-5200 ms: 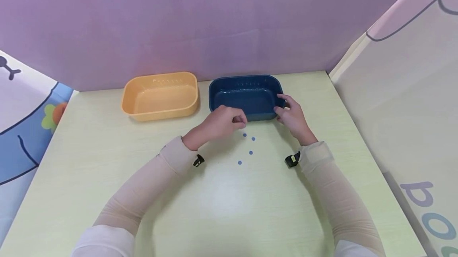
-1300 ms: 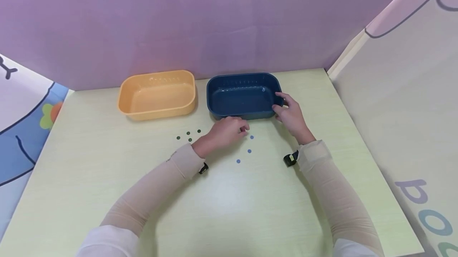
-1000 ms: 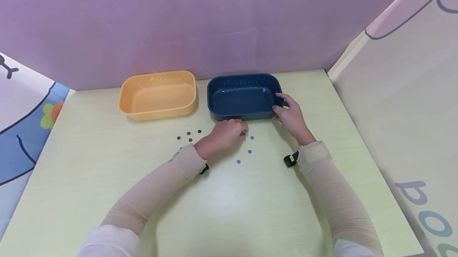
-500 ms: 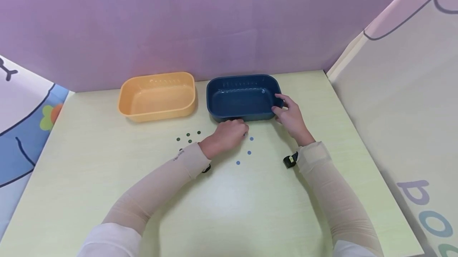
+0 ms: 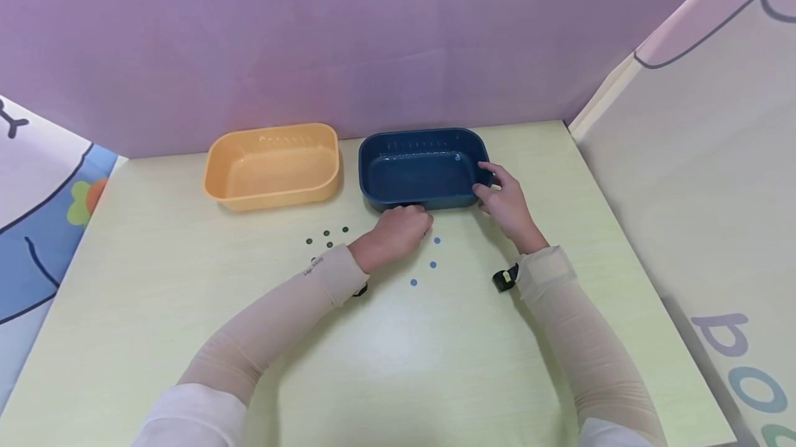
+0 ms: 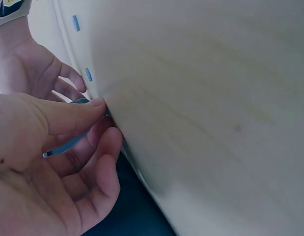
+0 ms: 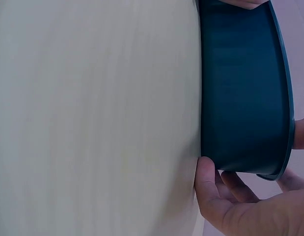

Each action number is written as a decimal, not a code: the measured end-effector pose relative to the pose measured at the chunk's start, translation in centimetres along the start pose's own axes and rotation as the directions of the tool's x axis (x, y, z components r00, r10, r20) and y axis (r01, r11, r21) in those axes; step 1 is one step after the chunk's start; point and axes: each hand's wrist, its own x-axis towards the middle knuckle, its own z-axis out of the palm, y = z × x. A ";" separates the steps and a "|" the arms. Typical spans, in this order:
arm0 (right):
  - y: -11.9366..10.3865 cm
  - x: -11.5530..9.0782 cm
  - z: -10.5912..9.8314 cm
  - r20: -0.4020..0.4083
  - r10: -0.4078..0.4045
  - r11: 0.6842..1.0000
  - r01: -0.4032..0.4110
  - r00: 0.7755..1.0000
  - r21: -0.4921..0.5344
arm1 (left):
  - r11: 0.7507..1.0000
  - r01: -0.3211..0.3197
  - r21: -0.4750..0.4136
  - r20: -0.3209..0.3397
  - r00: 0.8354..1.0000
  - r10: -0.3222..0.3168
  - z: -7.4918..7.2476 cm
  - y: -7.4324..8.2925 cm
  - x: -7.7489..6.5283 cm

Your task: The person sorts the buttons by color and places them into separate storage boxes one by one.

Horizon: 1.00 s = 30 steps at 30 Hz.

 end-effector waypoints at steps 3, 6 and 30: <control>0.0 0.0 0.0 0.003 0.000 1.000 0.000 1.000 -0.003 | 1.000 0.007 0.023 0.011 1.000 -0.007 -0.2 0.1 -0.1; 0.1 0.0 0.0 0.004 -0.002 1.000 0.002 1.000 0.000 | 1.000 0.009 0.022 0.025 1.000 -0.009 -0.3 0.2 -0.2; -0.1 -0.1 0.2 -0.019 -0.023 1.000 0.023 1.000 0.012 | 0.909 -0.057 -0.414 -0.124 0.992 0.006 -3.0 -0.2 -1.8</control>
